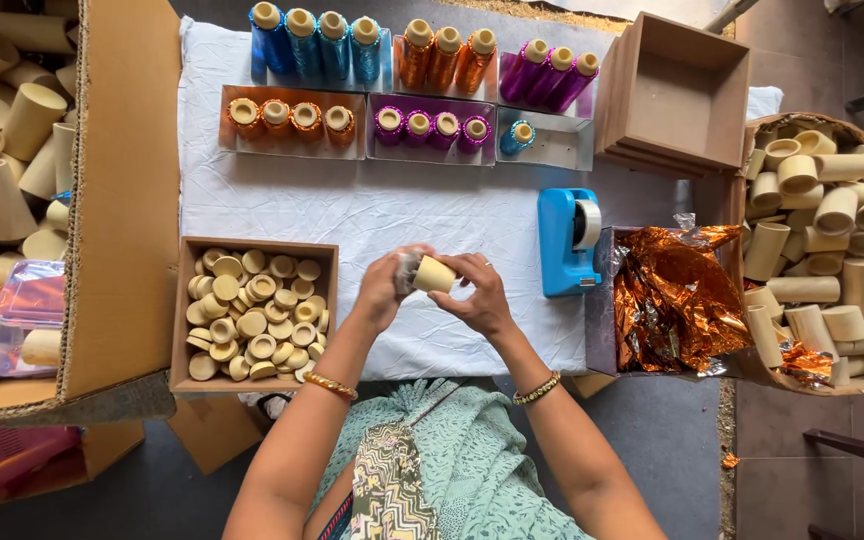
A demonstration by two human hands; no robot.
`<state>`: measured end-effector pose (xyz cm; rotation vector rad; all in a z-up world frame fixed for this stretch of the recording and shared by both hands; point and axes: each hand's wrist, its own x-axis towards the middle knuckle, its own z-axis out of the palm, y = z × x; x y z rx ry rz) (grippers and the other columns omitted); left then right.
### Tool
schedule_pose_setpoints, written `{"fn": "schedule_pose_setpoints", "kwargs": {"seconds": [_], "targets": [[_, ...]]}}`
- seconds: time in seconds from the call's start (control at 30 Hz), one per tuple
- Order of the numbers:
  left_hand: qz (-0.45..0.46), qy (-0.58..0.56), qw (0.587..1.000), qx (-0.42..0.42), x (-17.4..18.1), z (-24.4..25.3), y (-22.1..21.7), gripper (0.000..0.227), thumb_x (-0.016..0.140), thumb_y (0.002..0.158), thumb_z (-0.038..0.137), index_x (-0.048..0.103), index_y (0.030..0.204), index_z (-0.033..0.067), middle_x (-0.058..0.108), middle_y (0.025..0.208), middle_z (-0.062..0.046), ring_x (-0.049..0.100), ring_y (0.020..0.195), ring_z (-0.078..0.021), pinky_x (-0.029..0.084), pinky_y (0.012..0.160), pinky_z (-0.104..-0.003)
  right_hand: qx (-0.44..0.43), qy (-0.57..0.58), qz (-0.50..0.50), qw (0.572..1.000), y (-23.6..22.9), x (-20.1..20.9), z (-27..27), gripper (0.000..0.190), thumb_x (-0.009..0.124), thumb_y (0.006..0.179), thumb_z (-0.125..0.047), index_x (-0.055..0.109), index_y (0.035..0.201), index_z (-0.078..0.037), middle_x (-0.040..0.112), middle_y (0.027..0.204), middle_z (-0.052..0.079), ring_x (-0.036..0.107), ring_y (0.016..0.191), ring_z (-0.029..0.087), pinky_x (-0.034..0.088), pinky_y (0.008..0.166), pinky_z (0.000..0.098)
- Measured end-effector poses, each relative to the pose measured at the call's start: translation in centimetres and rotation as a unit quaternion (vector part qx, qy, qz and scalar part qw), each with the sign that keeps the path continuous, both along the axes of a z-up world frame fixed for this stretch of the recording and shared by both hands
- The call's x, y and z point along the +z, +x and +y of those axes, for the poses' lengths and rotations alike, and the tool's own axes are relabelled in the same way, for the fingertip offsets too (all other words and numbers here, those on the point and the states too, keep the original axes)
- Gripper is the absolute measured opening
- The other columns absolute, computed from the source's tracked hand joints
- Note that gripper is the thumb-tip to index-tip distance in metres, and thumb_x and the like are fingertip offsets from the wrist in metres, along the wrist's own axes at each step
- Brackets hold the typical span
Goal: Wrapping small cylindrical containers and discs in foil and paper.
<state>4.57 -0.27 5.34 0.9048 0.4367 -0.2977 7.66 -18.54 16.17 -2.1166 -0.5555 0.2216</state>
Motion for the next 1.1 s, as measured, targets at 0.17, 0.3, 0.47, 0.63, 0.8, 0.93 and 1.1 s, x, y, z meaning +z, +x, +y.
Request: {"fn": "schedule_pose_setpoints", "kwargs": {"seconds": [0.17, 0.3, 0.47, 0.63, 0.8, 0.93, 1.1], "targets": [[-0.053, -0.166, 0.978, 0.117, 2.2, -0.4, -0.5, 0.041, 0.036, 0.110, 0.024, 0.063, 0.134, 0.0045, 0.062, 0.141, -0.008, 0.060, 0.124, -0.0158, 0.052, 0.104, -0.031, -0.009, 0.047, -0.088, 0.995, -1.0, -0.9, -0.2, 0.052, 0.084, 0.078, -0.019, 0.069, 0.127, -0.009, 0.067, 0.113, 0.008, 0.067, 0.099, 0.024, 0.059, 0.083, 0.0325], [-0.046, -0.056, 0.984, 0.163, 1.2, -3.5, -0.8, 0.040, 0.040, 0.107, 0.016, 0.058, 0.142, 0.0109, 0.061, 0.134, -0.007, 0.059, 0.115, -0.0153, 0.050, 0.098, -0.032, 0.025, 0.017, -0.152, 0.988, -1.8, -1.5, 0.9, 0.055, 0.085, 0.080, -0.017, 0.064, 0.130, -0.008, 0.062, 0.122, 0.011, 0.067, 0.107, 0.026, 0.060, 0.086, 0.0342], [0.050, 0.038, 0.972, 0.225, 7.1, -4.1, -0.7, 0.032, 0.045, 0.108, 0.024, 0.050, 0.138, 0.0138, 0.064, 0.121, -0.011, 0.060, 0.106, -0.0175, 0.052, 0.090, -0.034, 0.001, 0.011, -0.171, 0.985, -2.6, -2.2, 1.5, 0.053, 0.083, 0.086, -0.027, 0.062, 0.131, -0.008, 0.065, 0.116, 0.011, 0.067, 0.092, 0.022, 0.058, 0.075, 0.0318], [-0.105, 0.312, 0.928, 0.173, 8.8, -4.8, -2.0, 0.037, 0.053, 0.104, 0.026, 0.049, 0.139, 0.0129, 0.063, 0.121, -0.008, 0.063, 0.108, -0.0165, 0.052, 0.093, -0.033, -0.120, 0.138, 0.123, 0.975, -2.3, -7.3, 0.8, 0.047, 0.067, 0.098, -0.045, 0.064, 0.127, -0.008, 0.068, 0.081, 0.003, 0.060, 0.063, 0.013, 0.050, 0.053, 0.0255], [-0.392, 0.619, 0.678, 0.060, 7.6, -3.8, -2.1, 0.033, 0.058, 0.099, 0.023, 0.061, 0.131, 0.0152, 0.061, 0.104, -0.008, 0.061, 0.098, -0.0251, 0.048, 0.091, -0.041, -0.169, 0.314, 0.493, 0.794, -0.4, -8.6, -0.5, 0.048, 0.051, 0.105, -0.057, 0.062, 0.102, -0.010, 0.060, 0.070, 0.000, 0.051, 0.050, 0.010, 0.038, 0.041, 0.0237], [-0.217, 0.277, 0.923, 0.157, 8.0, -5.6, -0.9, 0.027, 0.053, 0.105, 0.018, 0.062, 0.129, 0.0080, 0.068, 0.113, -0.009, 0.063, 0.101, -0.0241, 0.052, 0.090, -0.039, -0.093, 0.107, 0.088, 0.986, -1.2, -0.2, 2.1, 0.042, 0.052, 0.103, -0.052, 0.065, 0.108, -0.012, 0.064, 0.077, -0.002, 0.060, 0.065, 0.007, 0.048, 0.052, 0.0215], [-0.224, 0.437, 0.854, 0.172, 11.1, -6.8, -2.6, 0.025, 0.056, 0.104, 0.013, 0.062, 0.127, 0.0053, 0.066, 0.117, -0.011, 0.062, 0.111, -0.0228, 0.049, 0.096, -0.041, -0.234, 0.311, 0.338, 0.857, -0.4, -8.9, -0.3, 0.036, 0.053, 0.106, -0.043, 0.065, 0.097, -0.010, 0.059, 0.072, -0.002, 0.052, 0.057, 0.010, 0.038, 0.044, 0.0259]]}}
